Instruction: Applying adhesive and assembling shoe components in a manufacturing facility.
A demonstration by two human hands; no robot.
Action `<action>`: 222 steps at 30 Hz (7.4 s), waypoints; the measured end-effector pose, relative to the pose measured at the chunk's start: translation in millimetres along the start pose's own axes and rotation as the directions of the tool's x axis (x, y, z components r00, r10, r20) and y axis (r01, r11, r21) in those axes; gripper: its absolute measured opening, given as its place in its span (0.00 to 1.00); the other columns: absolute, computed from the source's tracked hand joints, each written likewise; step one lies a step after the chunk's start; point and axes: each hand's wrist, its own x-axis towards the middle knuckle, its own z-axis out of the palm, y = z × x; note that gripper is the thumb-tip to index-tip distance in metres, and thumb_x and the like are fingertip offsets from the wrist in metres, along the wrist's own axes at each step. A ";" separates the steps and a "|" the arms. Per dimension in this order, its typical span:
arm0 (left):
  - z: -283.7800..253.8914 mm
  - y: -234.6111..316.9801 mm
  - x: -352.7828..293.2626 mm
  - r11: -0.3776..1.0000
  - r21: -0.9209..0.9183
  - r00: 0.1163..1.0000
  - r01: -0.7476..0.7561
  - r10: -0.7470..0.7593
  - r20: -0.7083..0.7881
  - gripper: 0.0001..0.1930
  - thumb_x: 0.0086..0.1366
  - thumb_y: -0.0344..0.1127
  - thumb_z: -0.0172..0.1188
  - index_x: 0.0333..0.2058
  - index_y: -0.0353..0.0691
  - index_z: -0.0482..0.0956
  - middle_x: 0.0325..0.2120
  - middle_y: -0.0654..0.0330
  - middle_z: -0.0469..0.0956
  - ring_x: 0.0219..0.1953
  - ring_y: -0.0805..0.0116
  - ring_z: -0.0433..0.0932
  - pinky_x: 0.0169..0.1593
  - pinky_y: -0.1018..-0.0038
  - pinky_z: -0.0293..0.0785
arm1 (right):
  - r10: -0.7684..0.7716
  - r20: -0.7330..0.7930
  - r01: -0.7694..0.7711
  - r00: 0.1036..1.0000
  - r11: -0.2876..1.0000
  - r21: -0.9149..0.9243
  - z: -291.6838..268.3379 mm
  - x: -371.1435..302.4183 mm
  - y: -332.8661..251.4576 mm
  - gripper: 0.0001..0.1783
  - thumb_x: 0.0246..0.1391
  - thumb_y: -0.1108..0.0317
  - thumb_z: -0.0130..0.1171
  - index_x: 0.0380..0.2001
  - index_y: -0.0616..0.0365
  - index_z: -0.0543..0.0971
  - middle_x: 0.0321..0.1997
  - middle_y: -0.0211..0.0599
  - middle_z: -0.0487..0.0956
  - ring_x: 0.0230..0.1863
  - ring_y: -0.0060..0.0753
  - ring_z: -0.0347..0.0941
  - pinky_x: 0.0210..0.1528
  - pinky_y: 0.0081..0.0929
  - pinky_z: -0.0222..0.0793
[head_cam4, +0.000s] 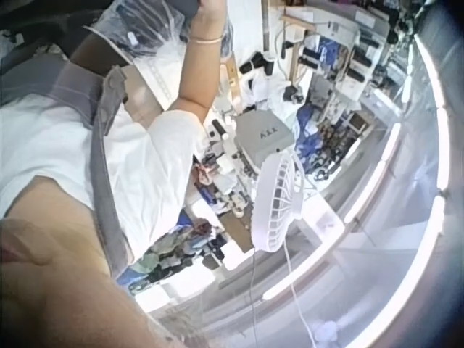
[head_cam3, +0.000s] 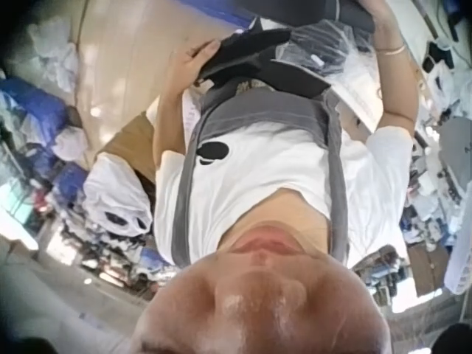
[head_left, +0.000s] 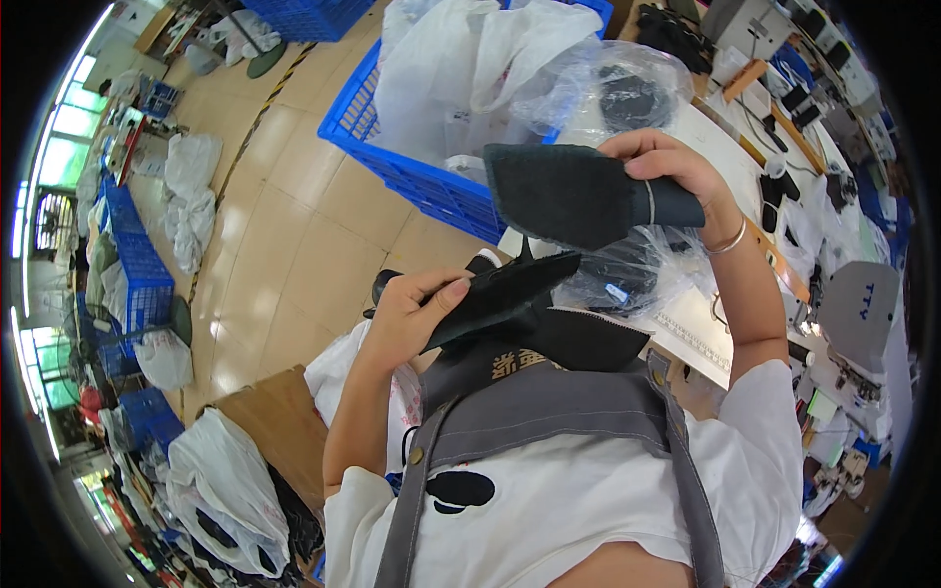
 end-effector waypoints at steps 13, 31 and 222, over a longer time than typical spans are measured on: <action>-64.8 29.3 -5.3 0.986 -0.027 0.918 -0.166 0.144 -0.369 0.12 0.61 0.36 0.58 0.39 0.33 0.78 0.29 0.63 0.78 0.32 0.78 0.73 0.38 0.81 0.68 | -0.266 -0.314 0.216 0.911 0.959 -0.186 -57.7 -62.1 22.2 0.30 0.47 0.63 0.57 0.50 0.74 0.65 0.45 0.45 0.74 0.45 0.28 0.73 0.49 0.21 0.68; 80.5 90.9 124.2 -0.367 0.574 -0.046 -0.732 0.867 0.496 0.13 0.53 0.32 0.59 0.40 0.41 0.78 0.40 0.58 0.78 0.37 0.62 0.76 0.36 0.73 0.72 | -0.337 -0.768 0.610 0.544 0.787 0.087 -67.2 -198.1 87.6 0.21 0.55 0.66 0.50 0.48 0.70 0.69 0.44 0.41 0.76 0.43 0.28 0.74 0.48 0.21 0.68; 28.0 -40.9 -49.8 0.837 0.167 0.728 -0.521 0.334 0.598 0.08 0.65 0.30 0.46 0.28 0.33 0.67 0.23 0.62 0.68 0.27 0.76 0.66 0.33 0.80 0.63 | -0.889 -0.436 -0.198 0.141 0.406 -0.892 256.1 -67.5 250.8 0.10 0.52 0.61 0.56 0.27 0.55 0.72 0.27 0.33 0.71 0.25 0.40 0.71 0.23 0.33 0.65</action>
